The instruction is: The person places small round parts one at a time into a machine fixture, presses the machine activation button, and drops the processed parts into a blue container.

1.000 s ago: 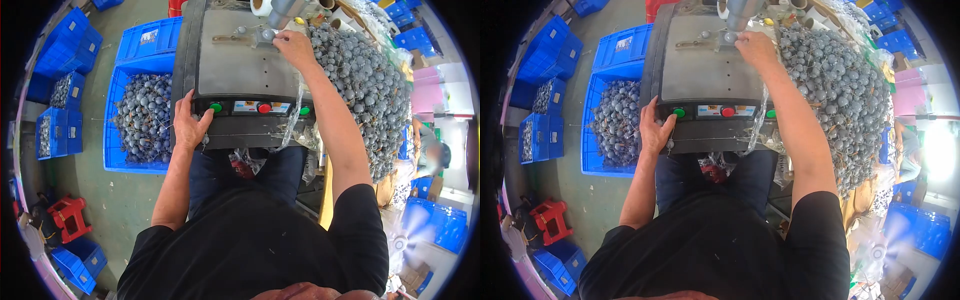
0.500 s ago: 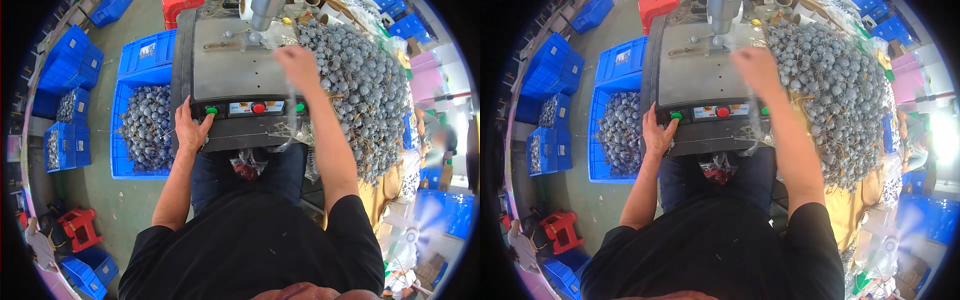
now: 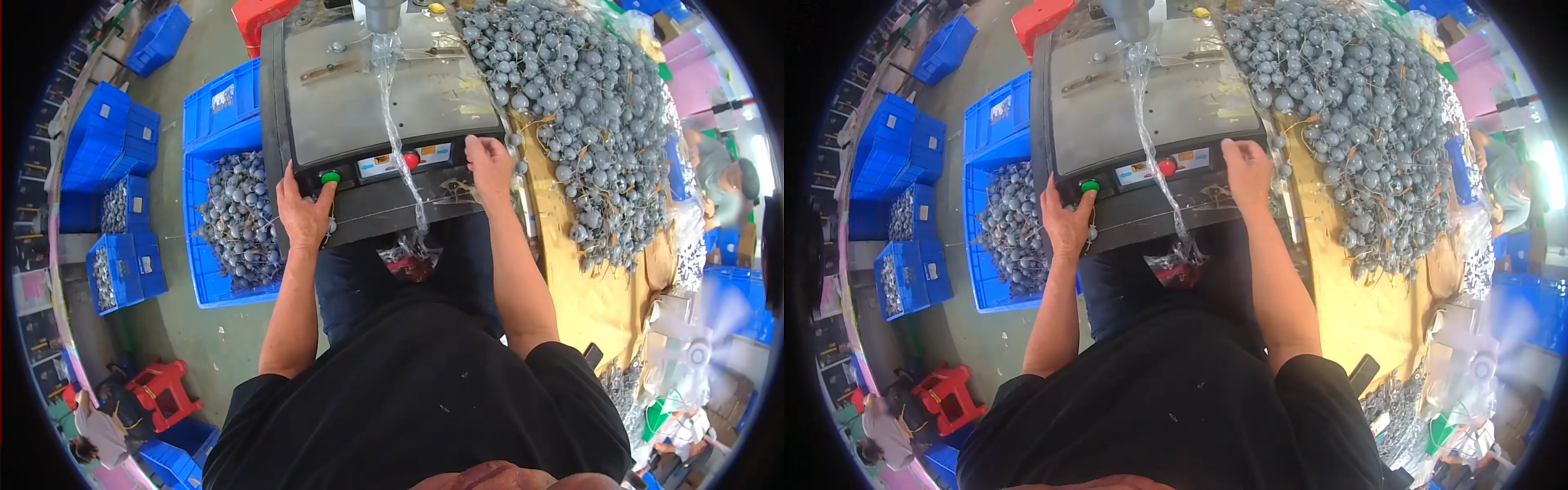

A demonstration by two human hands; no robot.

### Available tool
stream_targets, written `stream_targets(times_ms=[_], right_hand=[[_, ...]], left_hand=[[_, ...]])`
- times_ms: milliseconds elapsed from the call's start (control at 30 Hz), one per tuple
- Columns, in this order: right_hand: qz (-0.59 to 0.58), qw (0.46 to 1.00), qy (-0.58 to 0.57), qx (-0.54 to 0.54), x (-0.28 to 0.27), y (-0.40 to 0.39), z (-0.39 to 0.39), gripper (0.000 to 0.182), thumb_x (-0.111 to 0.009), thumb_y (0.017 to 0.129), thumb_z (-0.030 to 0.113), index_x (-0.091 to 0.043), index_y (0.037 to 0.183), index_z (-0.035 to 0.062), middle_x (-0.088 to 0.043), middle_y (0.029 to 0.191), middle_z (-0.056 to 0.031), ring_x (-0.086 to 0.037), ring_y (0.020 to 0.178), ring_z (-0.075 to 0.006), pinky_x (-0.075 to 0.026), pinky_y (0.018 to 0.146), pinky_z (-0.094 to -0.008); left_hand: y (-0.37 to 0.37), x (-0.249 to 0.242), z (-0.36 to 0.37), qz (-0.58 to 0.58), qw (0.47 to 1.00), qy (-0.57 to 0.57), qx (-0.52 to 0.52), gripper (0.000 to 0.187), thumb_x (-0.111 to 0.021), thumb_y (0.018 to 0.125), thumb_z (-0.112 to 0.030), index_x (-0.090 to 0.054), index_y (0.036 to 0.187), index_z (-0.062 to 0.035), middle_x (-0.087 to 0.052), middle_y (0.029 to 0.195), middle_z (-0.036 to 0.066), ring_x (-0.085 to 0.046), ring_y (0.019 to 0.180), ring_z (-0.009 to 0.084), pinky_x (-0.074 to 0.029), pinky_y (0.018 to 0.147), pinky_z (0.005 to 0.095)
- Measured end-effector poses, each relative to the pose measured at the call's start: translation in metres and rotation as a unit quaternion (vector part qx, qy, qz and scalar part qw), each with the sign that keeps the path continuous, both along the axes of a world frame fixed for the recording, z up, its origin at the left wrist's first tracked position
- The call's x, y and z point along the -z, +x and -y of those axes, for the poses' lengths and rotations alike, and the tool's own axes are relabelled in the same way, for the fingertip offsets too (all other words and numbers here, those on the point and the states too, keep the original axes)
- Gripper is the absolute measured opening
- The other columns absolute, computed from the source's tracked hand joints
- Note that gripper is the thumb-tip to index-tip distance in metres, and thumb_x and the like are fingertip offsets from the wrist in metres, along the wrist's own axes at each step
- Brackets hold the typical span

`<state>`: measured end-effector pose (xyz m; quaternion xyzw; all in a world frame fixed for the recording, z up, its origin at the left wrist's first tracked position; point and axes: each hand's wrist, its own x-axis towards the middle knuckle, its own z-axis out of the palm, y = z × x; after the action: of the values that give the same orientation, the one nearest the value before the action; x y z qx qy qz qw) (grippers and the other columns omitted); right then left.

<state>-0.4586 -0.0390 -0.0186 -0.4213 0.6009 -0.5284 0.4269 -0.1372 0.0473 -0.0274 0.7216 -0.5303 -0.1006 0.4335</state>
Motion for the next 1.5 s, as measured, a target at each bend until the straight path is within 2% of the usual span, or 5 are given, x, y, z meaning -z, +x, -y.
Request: stream_targets(times_ms=[333, 667, 833, 1267, 1500], right_hand=[[-0.068, 0.992, -0.060, -0.082, 0.010, 0.023, -0.041, 0.026, -0.076, 0.094, 0.025, -0.069, 0.089, 0.0010, -0.068, 0.077, -0.0023, -0.062, 0.070, -0.0095, -0.050, 0.067, -0.0273], [-0.303, 0.928, -0.047, -0.212, 0.009, 0.033, -0.052, 0.035, -0.079, 0.084, 0.039, -0.072, 0.095, 0.0070, -0.072, 0.081, -0.0097, -0.069, 0.071, -0.0288, -0.055, 0.070, -0.0411], [0.109, 0.973, -0.004, -0.204, -0.033, 0.040, -0.061, 0.009, -0.069, 0.096, 0.010, -0.069, 0.092, 0.0019, -0.065, 0.075, 0.0044, -0.054, 0.066, -0.0022, -0.043, 0.059, -0.0213], [0.163, 0.912, -0.030, -0.374, -0.144, 0.050, -0.063, 0.011, -0.068, 0.096, 0.010, -0.062, 0.089, 0.0050, -0.059, 0.071, 0.0038, -0.050, 0.060, -0.0028, -0.038, 0.052, -0.0230], [0.524, 0.829, -0.132, -0.143, -0.150, -0.030, -0.011, 0.010, -0.065, 0.099, 0.014, -0.062, 0.092, 0.0081, -0.053, 0.067, 0.0034, -0.049, 0.054, -0.0068, -0.038, 0.046, -0.0224]], left_hand=[[0.022, -0.010, -0.006, -0.247, 0.967, -0.062, -0.005, 0.051, -0.078, 0.086, -0.017, -0.066, 0.133, -0.0016, -0.069, 0.108, 0.010, -0.059, 0.083, 0.0177, -0.050, 0.078, 0.0311], [-0.027, -0.110, 0.113, 0.074, 0.988, 0.021, 0.138, 0.052, -0.076, 0.084, -0.027, -0.067, 0.131, -0.0072, -0.068, 0.118, 0.015, -0.066, 0.103, 0.0317, -0.053, 0.091, 0.0408], [-0.057, -0.112, 0.173, 0.167, 0.976, 0.069, 0.120, 0.076, -0.078, 0.081, -0.037, -0.054, 0.145, -0.0042, -0.060, 0.134, 0.021, -0.061, 0.121, 0.0392, -0.051, 0.102, 0.0458], [-0.105, -0.094, 0.216, 0.155, 0.985, 0.058, 0.047, 0.072, -0.085, 0.077, -0.048, -0.061, 0.129, -0.0032, -0.060, 0.129, 0.020, -0.060, 0.121, 0.0364, -0.051, 0.101, 0.0453], [-0.115, -0.098, 0.211, 0.110, 0.993, 0.048, 0.003, 0.068, -0.079, 0.078, -0.049, -0.065, 0.127, -0.0040, -0.064, 0.121, 0.018, -0.061, 0.118, 0.0351, -0.051, 0.100, 0.0445]])
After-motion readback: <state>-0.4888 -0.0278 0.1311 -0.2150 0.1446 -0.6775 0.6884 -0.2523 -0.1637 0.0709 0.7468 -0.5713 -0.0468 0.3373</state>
